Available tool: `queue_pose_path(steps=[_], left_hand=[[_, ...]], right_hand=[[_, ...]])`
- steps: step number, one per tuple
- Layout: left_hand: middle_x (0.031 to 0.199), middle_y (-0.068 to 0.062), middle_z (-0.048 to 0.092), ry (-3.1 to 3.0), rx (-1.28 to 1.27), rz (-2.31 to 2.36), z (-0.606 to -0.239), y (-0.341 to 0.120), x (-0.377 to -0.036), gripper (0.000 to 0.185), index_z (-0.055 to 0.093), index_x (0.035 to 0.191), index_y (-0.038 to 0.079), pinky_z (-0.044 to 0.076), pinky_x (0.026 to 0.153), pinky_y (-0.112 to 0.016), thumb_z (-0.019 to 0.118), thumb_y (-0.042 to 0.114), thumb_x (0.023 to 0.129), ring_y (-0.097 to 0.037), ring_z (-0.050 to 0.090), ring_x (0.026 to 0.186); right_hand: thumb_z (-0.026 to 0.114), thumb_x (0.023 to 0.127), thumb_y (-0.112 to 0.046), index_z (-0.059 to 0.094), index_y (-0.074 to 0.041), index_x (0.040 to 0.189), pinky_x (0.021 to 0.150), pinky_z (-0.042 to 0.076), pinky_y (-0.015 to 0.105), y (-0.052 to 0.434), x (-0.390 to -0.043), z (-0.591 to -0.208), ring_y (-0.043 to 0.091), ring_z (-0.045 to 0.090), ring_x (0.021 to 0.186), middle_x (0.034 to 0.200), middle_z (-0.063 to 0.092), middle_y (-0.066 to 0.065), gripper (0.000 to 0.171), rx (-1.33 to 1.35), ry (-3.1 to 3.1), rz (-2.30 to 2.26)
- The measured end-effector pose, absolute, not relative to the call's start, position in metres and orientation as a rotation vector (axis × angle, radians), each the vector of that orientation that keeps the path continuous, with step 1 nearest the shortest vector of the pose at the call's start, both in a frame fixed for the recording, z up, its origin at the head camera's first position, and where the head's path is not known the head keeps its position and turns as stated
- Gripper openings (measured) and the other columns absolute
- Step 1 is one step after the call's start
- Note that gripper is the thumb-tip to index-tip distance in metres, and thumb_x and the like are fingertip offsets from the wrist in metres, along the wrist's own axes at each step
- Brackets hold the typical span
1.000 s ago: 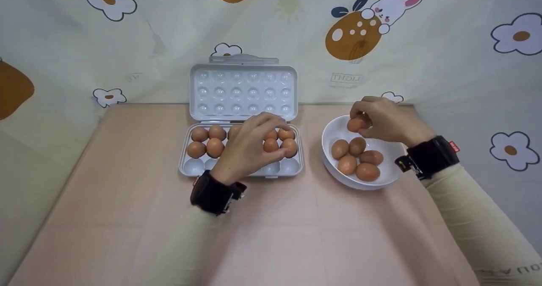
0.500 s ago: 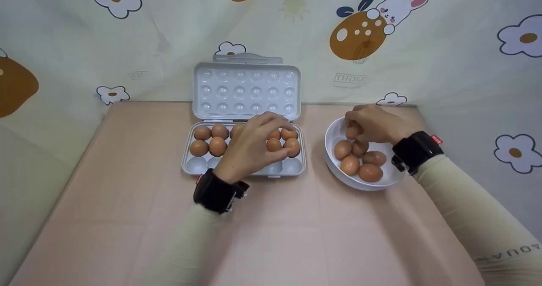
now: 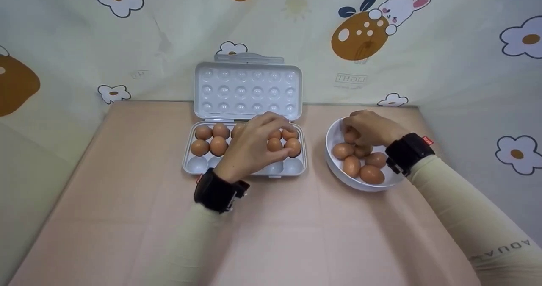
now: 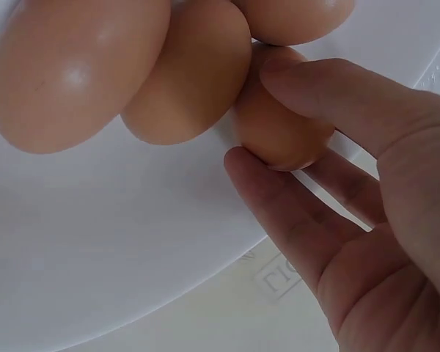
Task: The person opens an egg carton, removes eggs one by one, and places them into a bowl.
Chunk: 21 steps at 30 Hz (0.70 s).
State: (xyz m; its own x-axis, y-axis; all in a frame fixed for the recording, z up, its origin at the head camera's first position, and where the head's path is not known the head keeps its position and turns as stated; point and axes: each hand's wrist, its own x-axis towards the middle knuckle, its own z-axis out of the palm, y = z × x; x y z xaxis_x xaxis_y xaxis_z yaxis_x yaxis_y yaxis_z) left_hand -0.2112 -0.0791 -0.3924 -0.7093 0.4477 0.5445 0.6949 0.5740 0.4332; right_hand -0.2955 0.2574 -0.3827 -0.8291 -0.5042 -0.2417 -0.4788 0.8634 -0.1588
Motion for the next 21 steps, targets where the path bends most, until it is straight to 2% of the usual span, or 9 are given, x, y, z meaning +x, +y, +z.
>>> queue_pose_path(steps=[3,8,13,18,21], left_hand=[[0.124,0.004,0.071,-2.431,-0.926,-0.901,-0.3928,-0.0797,-0.2115,0.033,0.077,0.116,0.024,0.055,0.086,-0.038,0.087,0.025,0.085,-0.02,0.067,0.116],[0.123,0.004,0.072,-2.424,-0.93,-0.906,-0.3935,-0.0806,-0.2125,0.032,0.077,0.117,0.024,0.056,0.085,-0.037,0.087,0.025,0.086,-0.019,0.067,0.115],[0.12,0.006,0.072,-2.407,-0.942,-0.928,-0.3928,-0.082,-0.2138,0.032,0.077,0.116,0.023,0.056,0.082,-0.034,0.088,0.025,0.086,-0.016,0.068,0.111],[0.12,0.007,0.072,-2.416,-0.935,-0.926,-0.3935,-0.083,-0.2137,0.033,0.076,0.116,0.024,0.055,0.082,-0.032,0.089,0.025,0.085,-0.015,0.068,0.111],[0.12,0.006,0.072,-2.42,-0.93,-0.896,-0.3948,-0.0824,-0.2145,0.034,0.076,0.117,0.024,0.055,0.081,-0.034,0.089,0.025,0.085,-0.016,0.068,0.111]], right_hand=[[0.067,0.084,0.015,0.071,-0.01,0.105,0.081,0.05,0.038,0.2564,-0.297,-0.3847,0.025,0.059,0.091,0.093,0.06,0.007,0.032,-0.704,2.743,-0.142],[0.066,0.087,0.013,0.071,-0.01,0.106,0.082,0.048,0.039,0.2559,-0.2963,-0.3863,0.026,0.059,0.095,0.097,0.06,0.008,0.031,-0.665,2.719,-0.177],[0.064,0.082,0.013,0.071,-0.011,0.101,0.081,0.047,0.04,0.2582,-0.2953,-0.3874,0.025,0.057,0.092,0.097,0.06,0.007,0.032,-0.747,2.746,-0.171],[0.063,0.089,0.008,0.072,-0.014,0.103,0.084,0.049,0.04,0.2561,-0.2927,-0.3854,0.026,0.058,0.093,0.099,0.062,0.006,0.028,-0.657,2.736,-0.189],[0.067,0.094,0.002,0.075,-0.013,0.112,0.091,0.053,0.042,0.2536,-0.289,-0.3795,0.026,0.06,0.097,0.105,0.065,0.007,0.025,-0.605,2.74,-0.185]])
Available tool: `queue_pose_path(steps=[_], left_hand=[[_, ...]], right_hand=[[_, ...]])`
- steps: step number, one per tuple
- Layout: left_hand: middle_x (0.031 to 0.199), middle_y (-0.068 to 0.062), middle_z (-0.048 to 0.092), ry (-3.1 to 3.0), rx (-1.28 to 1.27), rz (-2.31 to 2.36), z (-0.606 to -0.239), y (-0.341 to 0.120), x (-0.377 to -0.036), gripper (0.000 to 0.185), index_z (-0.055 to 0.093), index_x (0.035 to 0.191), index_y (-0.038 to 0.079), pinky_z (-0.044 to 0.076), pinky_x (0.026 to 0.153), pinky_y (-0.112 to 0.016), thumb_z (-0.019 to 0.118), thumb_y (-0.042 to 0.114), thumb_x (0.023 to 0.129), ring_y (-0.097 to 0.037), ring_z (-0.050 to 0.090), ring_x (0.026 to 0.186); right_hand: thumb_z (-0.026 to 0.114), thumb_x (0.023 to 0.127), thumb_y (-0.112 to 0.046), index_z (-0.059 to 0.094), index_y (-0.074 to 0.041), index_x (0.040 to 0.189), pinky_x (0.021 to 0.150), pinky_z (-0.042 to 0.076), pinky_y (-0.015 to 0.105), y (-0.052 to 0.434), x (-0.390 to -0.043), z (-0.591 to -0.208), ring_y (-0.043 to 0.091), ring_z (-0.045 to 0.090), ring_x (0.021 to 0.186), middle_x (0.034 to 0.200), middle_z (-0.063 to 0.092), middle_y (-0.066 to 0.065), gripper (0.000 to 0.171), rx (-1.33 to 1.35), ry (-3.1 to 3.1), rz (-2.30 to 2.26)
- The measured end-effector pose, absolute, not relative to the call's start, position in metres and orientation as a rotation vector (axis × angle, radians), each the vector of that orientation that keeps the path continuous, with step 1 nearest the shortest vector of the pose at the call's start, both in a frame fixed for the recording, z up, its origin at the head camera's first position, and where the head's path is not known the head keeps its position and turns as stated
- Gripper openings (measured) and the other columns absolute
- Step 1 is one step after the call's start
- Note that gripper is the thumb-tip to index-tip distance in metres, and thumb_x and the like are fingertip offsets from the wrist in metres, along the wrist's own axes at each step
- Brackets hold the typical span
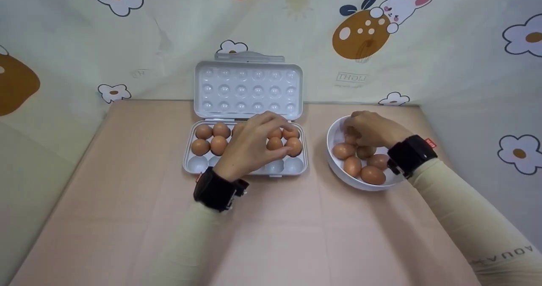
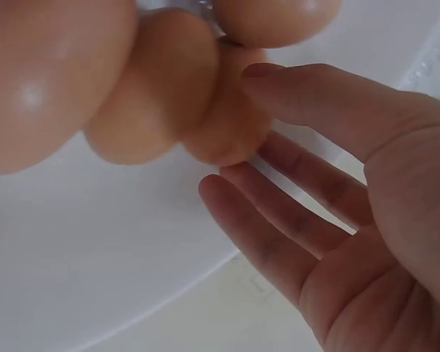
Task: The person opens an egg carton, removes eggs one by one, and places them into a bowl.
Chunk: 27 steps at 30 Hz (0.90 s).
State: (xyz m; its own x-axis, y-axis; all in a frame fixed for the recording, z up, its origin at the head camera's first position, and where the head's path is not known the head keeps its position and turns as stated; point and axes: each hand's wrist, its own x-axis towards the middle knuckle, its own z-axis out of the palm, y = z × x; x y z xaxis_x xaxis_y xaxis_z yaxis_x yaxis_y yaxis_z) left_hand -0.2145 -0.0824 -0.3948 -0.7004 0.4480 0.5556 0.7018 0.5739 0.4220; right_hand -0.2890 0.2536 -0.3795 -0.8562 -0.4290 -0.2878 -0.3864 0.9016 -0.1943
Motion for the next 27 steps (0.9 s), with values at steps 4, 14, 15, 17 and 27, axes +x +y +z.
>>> queue_pose_path(steps=[4,14,15,17,27], left_hand=[[0.12,0.006,0.072,-2.444,-0.93,-0.852,-0.396,-0.081,-0.216,0.036,0.076,0.118,0.025,0.055,0.081,-0.036,0.089,0.026,0.085,-0.018,0.068,0.11],[0.127,0.002,0.069,-2.657,-0.974,-0.751,-0.404,-0.071,-0.221,0.043,0.072,0.129,0.024,0.049,0.097,-0.044,0.086,0.033,0.09,-0.024,0.063,0.116],[0.13,0.001,0.069,-2.68,-0.994,-0.732,-0.404,-0.069,-0.223,0.044,0.071,0.13,0.023,0.048,0.099,-0.046,0.085,0.034,0.09,-0.025,0.062,0.118],[0.134,0.0,0.068,-2.73,-1.031,-0.707,-0.405,-0.065,-0.228,0.045,0.07,0.131,0.021,0.046,0.104,-0.047,0.085,0.033,0.09,-0.025,0.061,0.123],[0.122,-0.003,0.068,-2.917,-1.091,-0.586,-0.412,-0.042,-0.253,0.042,0.073,0.128,0.017,0.052,0.095,-0.038,0.087,0.018,0.088,-0.023,0.062,0.109]], right_hand=[[0.07,0.094,-0.002,0.075,-0.011,0.126,0.103,0.053,0.05,0.25,-0.28,-0.367,0.03,0.063,0.106,0.118,0.068,0.01,0.033,-0.607,2.797,-0.208],[0.077,0.086,0.009,0.073,-0.015,0.13,0.108,0.053,0.052,0.239,-0.254,-0.34,0.028,0.063,0.121,0.138,0.065,0.008,0.049,-0.684,2.884,-0.376],[0.079,0.087,0.007,0.072,-0.014,0.13,0.107,0.053,0.052,0.239,-0.253,-0.339,0.028,0.063,0.121,0.138,0.064,0.007,0.049,-0.7,2.889,-0.378],[0.081,0.087,0.003,0.072,-0.014,0.131,0.107,0.054,0.051,0.237,-0.25,-0.338,0.028,0.062,0.121,0.139,0.063,0.006,0.049,-0.727,2.898,-0.385],[0.078,0.087,0.005,0.072,-0.016,0.131,0.103,0.057,0.048,0.229,-0.238,-0.339,0.027,0.064,0.12,0.138,0.063,0.004,0.049,-0.825,2.924,-0.419]])
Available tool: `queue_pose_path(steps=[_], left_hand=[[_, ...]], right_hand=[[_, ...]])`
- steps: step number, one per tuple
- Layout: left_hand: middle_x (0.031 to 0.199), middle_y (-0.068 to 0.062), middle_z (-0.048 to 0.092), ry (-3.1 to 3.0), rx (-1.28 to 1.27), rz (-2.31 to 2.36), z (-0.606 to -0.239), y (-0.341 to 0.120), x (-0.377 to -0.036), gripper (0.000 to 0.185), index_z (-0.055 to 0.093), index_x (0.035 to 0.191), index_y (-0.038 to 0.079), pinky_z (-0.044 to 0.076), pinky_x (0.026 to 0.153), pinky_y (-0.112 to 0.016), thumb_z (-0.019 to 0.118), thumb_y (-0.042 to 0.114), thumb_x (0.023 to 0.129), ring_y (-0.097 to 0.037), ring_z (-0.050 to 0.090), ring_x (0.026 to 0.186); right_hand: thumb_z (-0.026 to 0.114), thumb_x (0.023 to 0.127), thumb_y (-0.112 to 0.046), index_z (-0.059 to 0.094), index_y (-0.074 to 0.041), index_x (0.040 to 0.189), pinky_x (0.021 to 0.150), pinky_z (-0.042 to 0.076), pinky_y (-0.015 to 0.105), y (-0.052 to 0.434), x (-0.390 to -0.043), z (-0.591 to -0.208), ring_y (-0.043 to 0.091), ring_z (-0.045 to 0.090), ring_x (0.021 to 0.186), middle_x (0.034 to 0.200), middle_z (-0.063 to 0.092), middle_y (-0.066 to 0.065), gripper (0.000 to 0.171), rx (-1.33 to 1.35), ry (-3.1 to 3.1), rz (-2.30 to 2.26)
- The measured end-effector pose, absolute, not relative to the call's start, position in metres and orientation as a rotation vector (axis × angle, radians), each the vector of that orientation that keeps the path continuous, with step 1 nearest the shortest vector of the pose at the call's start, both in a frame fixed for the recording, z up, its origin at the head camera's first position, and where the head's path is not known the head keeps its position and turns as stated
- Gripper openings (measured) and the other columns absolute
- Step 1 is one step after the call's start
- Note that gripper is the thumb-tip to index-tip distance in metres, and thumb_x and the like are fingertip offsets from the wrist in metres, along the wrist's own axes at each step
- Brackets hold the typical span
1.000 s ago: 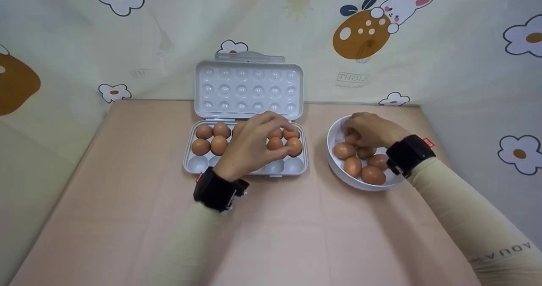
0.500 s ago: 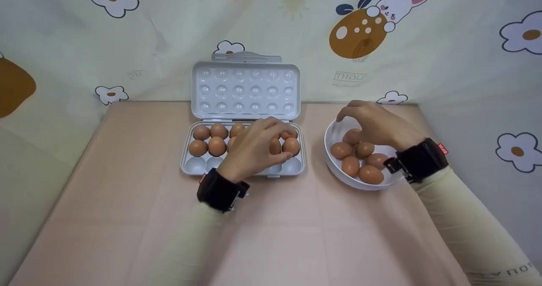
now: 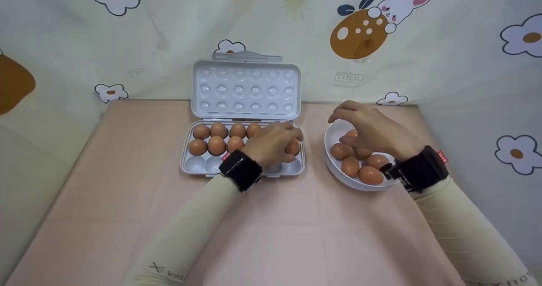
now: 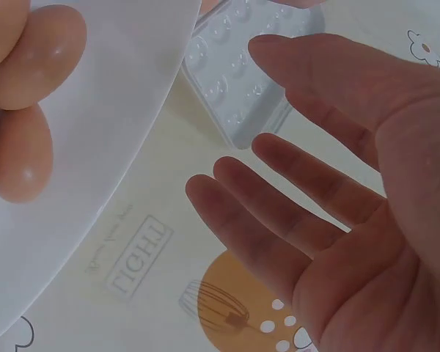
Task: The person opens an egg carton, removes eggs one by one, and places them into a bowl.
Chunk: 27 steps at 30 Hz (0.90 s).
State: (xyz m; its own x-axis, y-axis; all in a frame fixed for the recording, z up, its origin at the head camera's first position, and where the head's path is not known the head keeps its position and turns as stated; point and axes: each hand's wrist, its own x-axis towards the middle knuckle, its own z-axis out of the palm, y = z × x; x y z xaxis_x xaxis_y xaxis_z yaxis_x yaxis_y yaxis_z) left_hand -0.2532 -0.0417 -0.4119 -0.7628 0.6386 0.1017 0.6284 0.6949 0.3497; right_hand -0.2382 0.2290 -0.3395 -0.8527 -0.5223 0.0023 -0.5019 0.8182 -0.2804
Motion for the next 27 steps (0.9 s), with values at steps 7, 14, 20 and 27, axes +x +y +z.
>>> queue_pose_path(steps=[7,14,20,27], left_hand=[[0.104,-0.002,0.063,2.86,1.082,0.427,-0.412,-0.032,-0.262,0.031,0.074,0.115,0.015,0.051,0.079,-0.036,0.085,0.013,0.086,-0.023,0.06,0.094],[0.114,-0.003,0.063,2.879,0.973,0.396,-0.419,-0.026,-0.263,0.023,0.077,0.117,0.017,0.052,0.082,-0.037,0.076,0.011,0.095,-0.025,0.059,0.097],[0.115,-0.007,0.067,2.932,1.024,0.386,-0.426,-0.024,-0.263,0.022,0.076,0.122,0.015,0.053,0.088,-0.042,0.068,0.012,0.101,-0.026,0.061,0.098],[0.104,-0.013,0.073,2.977,1.246,0.376,-0.431,-0.026,-0.264,0.015,0.074,0.114,0.009,0.054,0.08,-0.047,0.068,0.008,0.1,-0.031,0.068,0.097]], right_hand=[[0.078,0.086,0.006,0.069,-0.018,0.133,0.108,0.053,0.047,0.228,-0.234,-0.349,0.025,0.06,0.125,0.141,0.059,0.0,0.054,-0.856,2.901,-0.526],[0.086,0.087,-0.008,0.07,-0.015,0.131,0.109,0.052,0.045,0.229,-0.23,-0.356,0.023,0.06,0.126,0.138,0.062,0.0,0.047,-0.935,2.918,-0.58],[0.082,0.091,-0.01,0.07,-0.014,0.13,0.112,0.05,0.048,0.229,-0.228,-0.359,0.028,0.06,0.13,0.141,0.061,0.003,0.041,-0.943,2.914,-0.589],[0.078,0.092,-0.009,0.07,-0.014,0.13,0.112,0.048,0.045,0.231,-0.227,-0.36,0.023,0.059,0.13,0.141,0.061,0.002,0.039,-0.959,2.934,-0.571]])
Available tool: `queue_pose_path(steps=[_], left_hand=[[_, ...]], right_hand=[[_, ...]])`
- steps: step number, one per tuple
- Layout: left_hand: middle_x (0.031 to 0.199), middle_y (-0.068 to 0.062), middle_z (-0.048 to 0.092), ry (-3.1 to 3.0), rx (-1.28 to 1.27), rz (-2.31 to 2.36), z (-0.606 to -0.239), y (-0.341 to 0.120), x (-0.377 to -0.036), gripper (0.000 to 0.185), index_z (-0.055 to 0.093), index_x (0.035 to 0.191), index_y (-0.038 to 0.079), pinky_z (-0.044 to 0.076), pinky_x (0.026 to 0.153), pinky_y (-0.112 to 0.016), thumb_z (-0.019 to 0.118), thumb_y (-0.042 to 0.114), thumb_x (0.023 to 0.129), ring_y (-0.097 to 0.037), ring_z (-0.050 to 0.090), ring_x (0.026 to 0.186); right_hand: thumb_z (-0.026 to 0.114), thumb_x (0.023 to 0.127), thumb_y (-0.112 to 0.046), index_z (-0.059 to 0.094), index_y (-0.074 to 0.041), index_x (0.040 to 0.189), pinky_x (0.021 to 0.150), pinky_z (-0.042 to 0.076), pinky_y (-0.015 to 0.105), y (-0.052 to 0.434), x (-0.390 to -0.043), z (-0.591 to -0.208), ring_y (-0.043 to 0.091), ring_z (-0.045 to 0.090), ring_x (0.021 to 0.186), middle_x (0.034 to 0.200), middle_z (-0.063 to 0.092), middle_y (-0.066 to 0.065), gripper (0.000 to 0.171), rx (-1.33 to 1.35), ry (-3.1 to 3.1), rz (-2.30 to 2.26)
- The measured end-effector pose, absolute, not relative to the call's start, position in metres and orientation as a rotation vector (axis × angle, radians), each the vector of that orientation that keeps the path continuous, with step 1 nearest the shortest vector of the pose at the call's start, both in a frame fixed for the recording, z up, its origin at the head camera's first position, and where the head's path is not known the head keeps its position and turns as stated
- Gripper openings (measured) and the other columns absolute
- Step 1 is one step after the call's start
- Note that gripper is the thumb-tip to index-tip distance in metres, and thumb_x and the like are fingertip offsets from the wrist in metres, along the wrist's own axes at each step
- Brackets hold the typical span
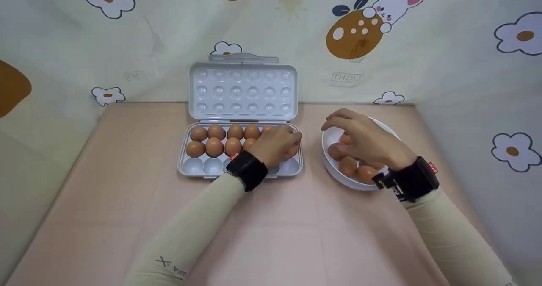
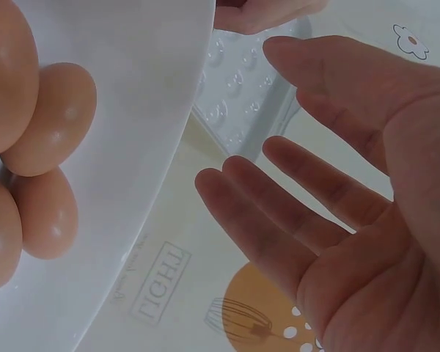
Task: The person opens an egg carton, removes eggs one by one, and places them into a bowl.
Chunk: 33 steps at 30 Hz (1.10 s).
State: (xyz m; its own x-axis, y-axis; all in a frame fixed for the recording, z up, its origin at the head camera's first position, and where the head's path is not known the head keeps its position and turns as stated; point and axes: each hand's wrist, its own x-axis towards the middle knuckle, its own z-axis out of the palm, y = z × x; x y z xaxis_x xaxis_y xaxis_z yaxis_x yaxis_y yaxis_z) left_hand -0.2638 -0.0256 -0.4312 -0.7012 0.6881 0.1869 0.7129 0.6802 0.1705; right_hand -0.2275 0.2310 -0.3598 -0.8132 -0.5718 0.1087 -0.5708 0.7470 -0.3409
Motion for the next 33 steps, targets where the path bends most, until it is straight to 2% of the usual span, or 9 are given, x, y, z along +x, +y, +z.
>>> queue_pose_path(steps=[6,10,15,21,29,33], left_hand=[[0.1,-0.01,0.067,-2.721,-1.193,-0.538,-0.428,-0.034,-0.262,0.022,0.071,0.116,0.006,0.053,0.078,-0.041,0.073,0.004,0.094,-0.029,0.063,0.091],[0.108,-0.009,0.068,-2.686,-1.137,-0.676,-0.419,-0.04,-0.259,0.034,0.071,0.125,0.009,0.055,0.085,-0.039,0.079,0.009,0.092,-0.027,0.063,0.096],[0.113,-0.007,0.068,-2.576,-1.068,-0.824,-0.407,-0.043,-0.253,0.037,0.069,0.126,0.011,0.055,0.089,-0.038,0.083,0.015,0.092,-0.024,0.064,0.099],[0.117,-0.007,0.069,-2.441,-0.995,-1.02,-0.398,-0.041,-0.242,0.038,0.068,0.126,0.009,0.057,0.088,-0.032,0.084,0.02,0.093,-0.02,0.064,0.102],[0.121,-0.006,0.07,-2.322,-0.925,-1.275,-0.392,-0.035,-0.226,0.041,0.068,0.128,0.007,0.058,0.088,-0.02,0.085,0.021,0.093,-0.014,0.068,0.107],[0.12,-0.008,0.07,-2.266,-0.928,-1.458,-0.392,-0.032,-0.218,0.042,0.067,0.128,0.005,0.059,0.087,-0.02,0.085,0.019,0.093,-0.014,0.071,0.105]], right_hand=[[0.077,0.09,-0.005,0.07,-0.014,0.131,0.111,0.049,0.045,0.231,-0.228,-0.36,0.023,0.059,0.13,0.141,0.061,0.002,0.042,-0.958,2.935,-0.592],[0.078,0.089,-0.006,0.068,-0.015,0.134,0.106,0.052,0.044,0.231,-0.227,-0.359,0.023,0.061,0.124,0.142,0.06,0.0,0.047,-0.954,2.951,-0.623],[0.08,0.089,-0.003,0.062,-0.018,0.143,0.098,0.057,0.045,0.23,-0.225,-0.36,0.027,0.064,0.117,0.144,0.059,0.0,0.059,-1.01,2.957,-0.749],[0.086,0.086,-0.001,0.059,-0.016,0.146,0.096,0.06,0.043,0.223,-0.224,-0.365,0.02,0.061,0.125,0.144,0.061,0.001,0.068,-1.201,2.984,-0.903],[0.089,0.083,-0.001,0.061,-0.007,0.143,0.094,0.061,0.034,0.209,-0.219,-0.373,0.019,0.061,0.129,0.143,0.061,0.007,0.066,-1.42,2.974,-1.135],[0.088,0.084,0.002,0.063,-0.005,0.139,0.094,0.061,0.03,0.202,-0.214,-0.377,0.02,0.061,0.131,0.144,0.06,0.009,0.061,-1.466,2.953,-1.259]])
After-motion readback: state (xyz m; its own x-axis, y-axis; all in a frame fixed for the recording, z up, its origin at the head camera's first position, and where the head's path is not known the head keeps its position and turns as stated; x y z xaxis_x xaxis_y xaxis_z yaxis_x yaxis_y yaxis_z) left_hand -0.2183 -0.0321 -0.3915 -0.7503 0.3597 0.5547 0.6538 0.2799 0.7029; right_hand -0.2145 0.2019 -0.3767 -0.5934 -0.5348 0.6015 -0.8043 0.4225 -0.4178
